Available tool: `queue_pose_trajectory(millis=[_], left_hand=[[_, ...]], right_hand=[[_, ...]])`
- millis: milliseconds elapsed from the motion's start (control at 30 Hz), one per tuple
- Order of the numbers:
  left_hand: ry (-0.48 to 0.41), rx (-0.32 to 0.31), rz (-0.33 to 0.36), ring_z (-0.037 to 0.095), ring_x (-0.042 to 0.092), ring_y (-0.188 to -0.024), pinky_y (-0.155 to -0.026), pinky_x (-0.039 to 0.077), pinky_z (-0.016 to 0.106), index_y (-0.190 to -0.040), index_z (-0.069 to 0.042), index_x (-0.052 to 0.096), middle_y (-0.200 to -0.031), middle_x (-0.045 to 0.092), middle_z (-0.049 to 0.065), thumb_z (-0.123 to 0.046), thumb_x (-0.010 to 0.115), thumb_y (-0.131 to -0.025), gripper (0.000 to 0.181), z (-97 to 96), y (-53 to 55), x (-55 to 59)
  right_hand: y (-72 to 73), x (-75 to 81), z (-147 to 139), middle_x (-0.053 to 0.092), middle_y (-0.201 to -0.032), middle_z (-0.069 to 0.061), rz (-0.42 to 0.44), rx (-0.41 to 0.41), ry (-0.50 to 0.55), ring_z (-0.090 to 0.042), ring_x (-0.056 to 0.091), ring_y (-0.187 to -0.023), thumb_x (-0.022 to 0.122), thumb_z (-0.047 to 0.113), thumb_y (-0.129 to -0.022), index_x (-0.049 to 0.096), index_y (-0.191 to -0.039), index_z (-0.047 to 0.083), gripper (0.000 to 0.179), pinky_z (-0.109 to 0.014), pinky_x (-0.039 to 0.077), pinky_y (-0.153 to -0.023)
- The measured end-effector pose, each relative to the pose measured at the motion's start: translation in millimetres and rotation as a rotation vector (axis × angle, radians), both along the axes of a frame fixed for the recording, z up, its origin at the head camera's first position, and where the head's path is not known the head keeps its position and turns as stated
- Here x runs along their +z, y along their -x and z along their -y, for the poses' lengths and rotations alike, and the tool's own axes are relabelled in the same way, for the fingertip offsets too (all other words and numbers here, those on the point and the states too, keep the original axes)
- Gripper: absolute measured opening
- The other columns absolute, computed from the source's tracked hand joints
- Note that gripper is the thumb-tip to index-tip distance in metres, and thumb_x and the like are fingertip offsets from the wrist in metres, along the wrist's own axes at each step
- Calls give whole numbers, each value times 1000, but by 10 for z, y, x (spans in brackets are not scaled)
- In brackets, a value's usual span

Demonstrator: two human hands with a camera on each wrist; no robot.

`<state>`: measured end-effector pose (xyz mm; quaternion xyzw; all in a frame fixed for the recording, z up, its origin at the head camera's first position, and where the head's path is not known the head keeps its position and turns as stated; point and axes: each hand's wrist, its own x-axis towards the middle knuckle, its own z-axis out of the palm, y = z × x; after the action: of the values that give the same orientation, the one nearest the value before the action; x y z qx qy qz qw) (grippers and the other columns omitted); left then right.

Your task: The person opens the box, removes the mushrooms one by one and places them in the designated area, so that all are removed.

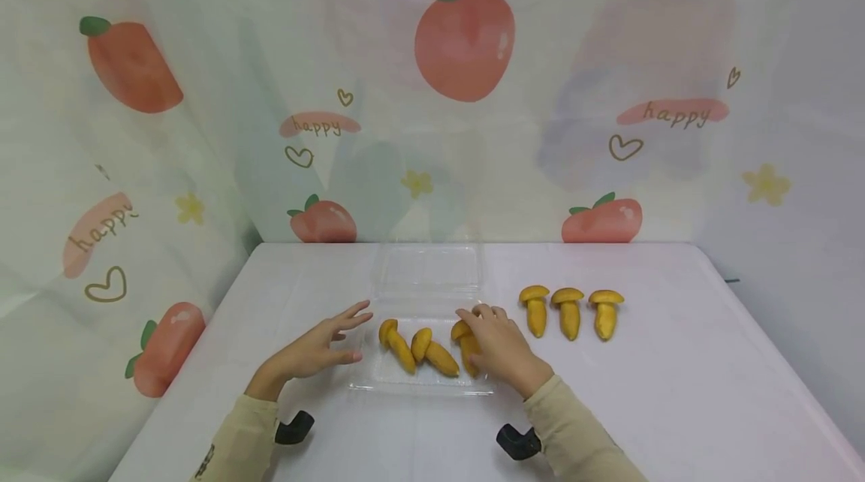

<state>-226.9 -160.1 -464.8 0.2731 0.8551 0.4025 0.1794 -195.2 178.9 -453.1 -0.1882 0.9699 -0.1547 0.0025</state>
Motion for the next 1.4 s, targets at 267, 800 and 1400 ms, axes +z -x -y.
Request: queue_pose_trajectory(millis=[267, 800, 1400], left_hand=[[9, 5, -11, 41, 24, -154, -116, 36, 64, -157, -7, 36, -171, 19, 9, -19, 70, -96, 71, -6, -6, -2], [-12, -11, -4, 41, 21, -155, -116, 35, 65, -157, -4, 35, -170, 18, 13, -16, 69, -96, 70, -4, -11, 9], [-2, -2, -7, 41, 22, -155, -116, 35, 64, -156, -4, 37, -171, 19, 12, -16, 70, -96, 70, -12, -13, 19]], right_hand=[[-7, -6, 25, 61, -127, -18, 1, -29, -18, -43, 56, -119, 90, 14, -73, 62, -131, 1, 65, -55, 52, -97], [-72, -2, 46, 64, -124, -12, -13, -65, 75, -38, 56, -123, 91, 9, -71, 58, -135, 9, 72, -61, 45, -101], [-128, -95, -20, 65, -137, -17, -62, -94, 311, -57, 47, -133, 77, -1, -83, 55, -143, 11, 65, -83, 19, -110]])
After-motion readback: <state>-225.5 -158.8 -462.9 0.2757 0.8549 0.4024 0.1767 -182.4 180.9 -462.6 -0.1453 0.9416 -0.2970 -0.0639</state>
